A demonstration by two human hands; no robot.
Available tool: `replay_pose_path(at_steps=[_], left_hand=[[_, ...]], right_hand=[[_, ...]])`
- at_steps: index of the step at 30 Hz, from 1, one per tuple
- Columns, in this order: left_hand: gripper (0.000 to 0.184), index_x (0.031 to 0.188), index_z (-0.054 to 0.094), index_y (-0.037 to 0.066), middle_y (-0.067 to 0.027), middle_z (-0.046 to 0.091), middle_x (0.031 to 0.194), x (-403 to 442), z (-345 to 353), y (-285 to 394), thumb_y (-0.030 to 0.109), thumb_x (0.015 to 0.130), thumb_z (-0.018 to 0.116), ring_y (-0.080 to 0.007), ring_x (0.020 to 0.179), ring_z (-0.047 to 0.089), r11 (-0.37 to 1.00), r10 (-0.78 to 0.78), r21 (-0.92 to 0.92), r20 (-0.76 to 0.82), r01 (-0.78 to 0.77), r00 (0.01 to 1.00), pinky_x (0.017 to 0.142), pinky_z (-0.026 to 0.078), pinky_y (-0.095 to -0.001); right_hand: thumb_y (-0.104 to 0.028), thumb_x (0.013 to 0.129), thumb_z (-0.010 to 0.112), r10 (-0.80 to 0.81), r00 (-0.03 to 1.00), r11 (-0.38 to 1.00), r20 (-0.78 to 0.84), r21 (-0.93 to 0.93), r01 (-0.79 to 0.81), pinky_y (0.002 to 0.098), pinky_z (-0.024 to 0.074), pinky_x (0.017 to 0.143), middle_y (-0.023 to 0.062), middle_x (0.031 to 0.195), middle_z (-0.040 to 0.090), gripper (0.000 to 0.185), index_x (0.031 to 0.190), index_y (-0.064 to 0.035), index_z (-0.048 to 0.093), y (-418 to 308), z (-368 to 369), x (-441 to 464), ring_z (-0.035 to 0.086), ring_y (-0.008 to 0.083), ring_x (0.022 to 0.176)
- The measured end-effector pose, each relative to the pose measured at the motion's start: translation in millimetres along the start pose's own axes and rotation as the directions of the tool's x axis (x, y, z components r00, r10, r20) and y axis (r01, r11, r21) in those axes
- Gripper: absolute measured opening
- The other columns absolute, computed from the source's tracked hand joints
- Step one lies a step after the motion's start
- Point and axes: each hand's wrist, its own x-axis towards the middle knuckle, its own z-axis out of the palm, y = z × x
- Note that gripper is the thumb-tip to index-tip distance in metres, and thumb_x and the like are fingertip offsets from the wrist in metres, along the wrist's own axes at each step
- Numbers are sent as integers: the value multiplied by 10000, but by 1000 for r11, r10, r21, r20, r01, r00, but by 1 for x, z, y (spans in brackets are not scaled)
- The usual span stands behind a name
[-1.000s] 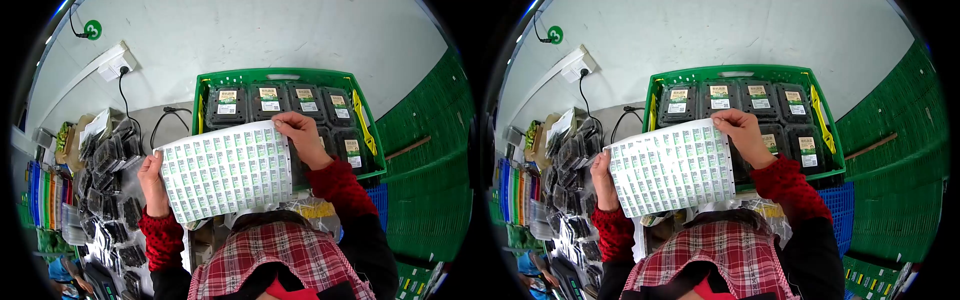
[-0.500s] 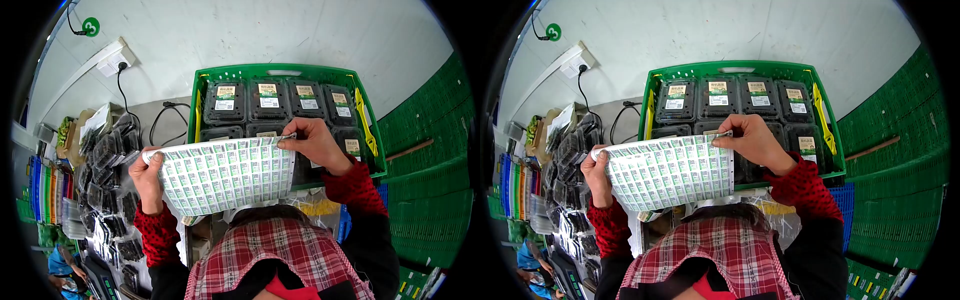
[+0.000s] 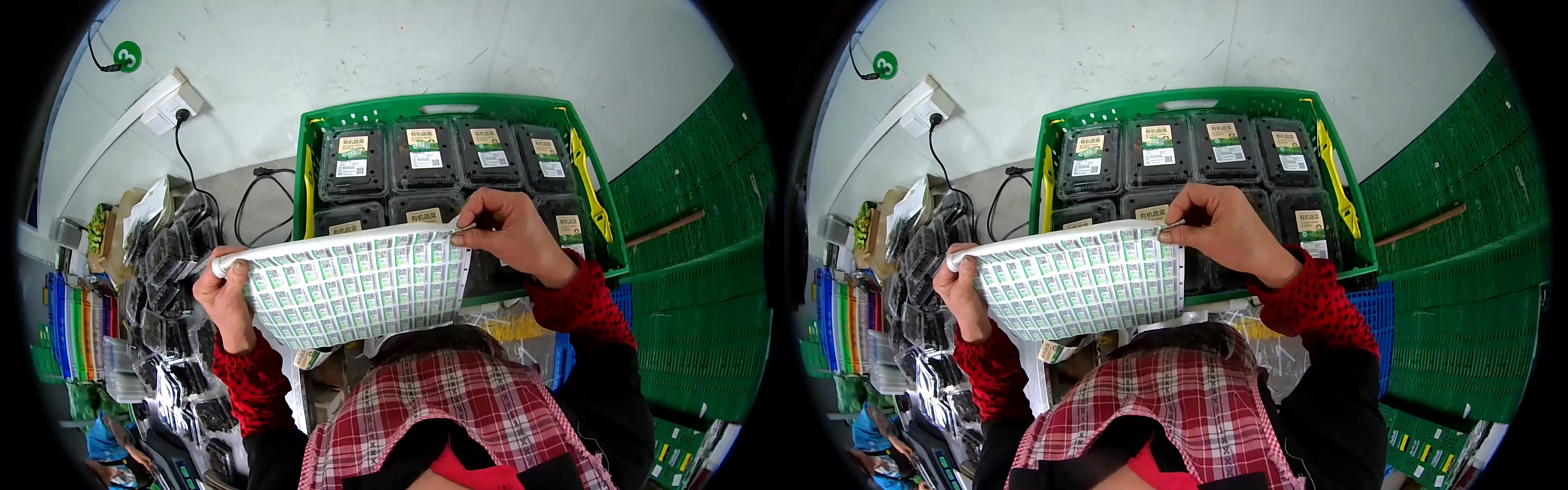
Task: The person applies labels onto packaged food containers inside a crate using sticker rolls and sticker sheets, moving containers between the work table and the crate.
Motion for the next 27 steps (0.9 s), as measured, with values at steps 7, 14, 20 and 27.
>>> replay_pose_path(at_steps=[7,14,20,27], left_hand=[[260,931,691,-83,-115,685,897,1,-9,-1,129,811,782,-165,791,601,981,183,46,63,-186,981,722,459,-274],[242,931,691,-81,-111,683,895,-1,-5,-3,120,822,770,-161,797,601,985,170,6,19,-170,985,729,458,-269],[114,878,672,-70,-45,638,841,-4,0,-5,40,873,696,-88,746,548,992,-52,-116,-105,39,993,691,423,-224],[70,880,671,-33,-9,625,805,-4,4,-5,34,889,691,-62,701,530,992,2,-124,-166,-23,986,657,422,-207]], right_hand=[[66,821,722,44,999,999,14,4,-44,228,512,760,22,890,659,143,938,16,657,-1,-2,1,605,66,837],[11,819,749,-52,998,998,-32,16,52,212,489,665,11,802,658,96,861,15,663,1,3,-5,575,45,736],[-37,832,756,-98,994,978,-45,-191,87,229,426,570,18,761,626,134,825,16,634,-1,6,-7,512,45,673],[-34,842,730,-212,972,935,102,-267,232,272,400,648,22,779,533,180,804,10,560,0,3,-5,480,109,716]])
